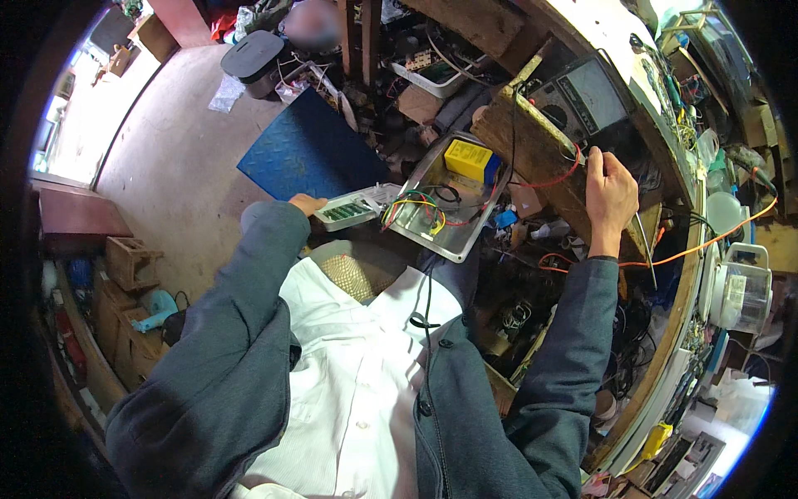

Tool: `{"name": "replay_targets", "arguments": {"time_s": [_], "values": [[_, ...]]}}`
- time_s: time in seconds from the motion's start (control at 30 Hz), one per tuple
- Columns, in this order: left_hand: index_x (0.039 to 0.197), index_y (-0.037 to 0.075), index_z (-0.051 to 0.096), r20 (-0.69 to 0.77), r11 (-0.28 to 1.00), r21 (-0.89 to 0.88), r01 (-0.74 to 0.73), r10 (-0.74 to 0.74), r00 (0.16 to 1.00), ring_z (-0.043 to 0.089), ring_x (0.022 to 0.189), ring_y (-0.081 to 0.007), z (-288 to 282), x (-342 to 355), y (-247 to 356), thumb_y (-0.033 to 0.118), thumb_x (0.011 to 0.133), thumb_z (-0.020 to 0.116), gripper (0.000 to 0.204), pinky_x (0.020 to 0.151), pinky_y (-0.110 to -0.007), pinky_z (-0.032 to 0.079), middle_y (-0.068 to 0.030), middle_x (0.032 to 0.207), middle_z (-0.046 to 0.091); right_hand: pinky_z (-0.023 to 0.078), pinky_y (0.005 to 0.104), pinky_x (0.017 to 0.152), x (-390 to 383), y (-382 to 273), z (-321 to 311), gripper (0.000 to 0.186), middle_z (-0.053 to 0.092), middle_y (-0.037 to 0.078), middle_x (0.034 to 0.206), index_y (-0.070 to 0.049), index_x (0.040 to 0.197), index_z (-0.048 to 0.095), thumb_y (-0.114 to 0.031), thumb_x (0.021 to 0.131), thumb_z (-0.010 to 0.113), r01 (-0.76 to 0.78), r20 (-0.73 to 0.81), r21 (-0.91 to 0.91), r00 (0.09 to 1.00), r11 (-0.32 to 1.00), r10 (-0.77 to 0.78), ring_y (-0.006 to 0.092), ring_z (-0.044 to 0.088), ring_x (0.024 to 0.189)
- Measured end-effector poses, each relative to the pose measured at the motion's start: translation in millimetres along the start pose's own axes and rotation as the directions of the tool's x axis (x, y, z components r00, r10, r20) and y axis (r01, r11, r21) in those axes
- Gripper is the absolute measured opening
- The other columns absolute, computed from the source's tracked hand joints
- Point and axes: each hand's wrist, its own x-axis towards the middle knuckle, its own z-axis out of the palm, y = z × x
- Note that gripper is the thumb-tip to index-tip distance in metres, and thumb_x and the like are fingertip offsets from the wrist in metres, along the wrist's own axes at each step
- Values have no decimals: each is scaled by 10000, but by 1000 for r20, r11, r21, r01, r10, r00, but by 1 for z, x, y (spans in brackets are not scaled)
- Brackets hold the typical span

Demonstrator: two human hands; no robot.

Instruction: The person is repairing an electronic device, likely a calculator, by connecting wires to its internal circuit board. They use a multimeter to test connections and apply electrical tape to insulate the wires.

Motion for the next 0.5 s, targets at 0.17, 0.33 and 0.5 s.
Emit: {"name": "replay_targets", "arguments": {"time_s": [0.17,0.33,0.5], "values": [[907,-7,764,-188,935,155,-320,346,919,721,851,-360,-60,-9,27,403,874,721,414,802,-437,542,-229,889,732,488,443,673,0,3,1,455,674,152,787,-111,860,709,-520,968,544,-8,12,-9,1000,1000,8,357,666,774],[939,-8,737,-317,803,337,-491,588,744,700,854,-377,-103,-88,94,339,894,695,352,774,-460,529,-225,902,709,499,404,698,-1,-1,-3,424,689,114,815,-96,909,726,-490,974,582,50,-49,105,998,993,-45,298,673,763],[939,-13,684,-445,637,491,-595,770,457,661,788,-374,-109,-182,137,261,898,690,277,725,-486,509,-177,905,650,504,326,815,-28,-32,-18,221,677,88,1012,-30,1050,723,-230,978,662,148,-384,340,923,929,-6,191,639,909]]}}
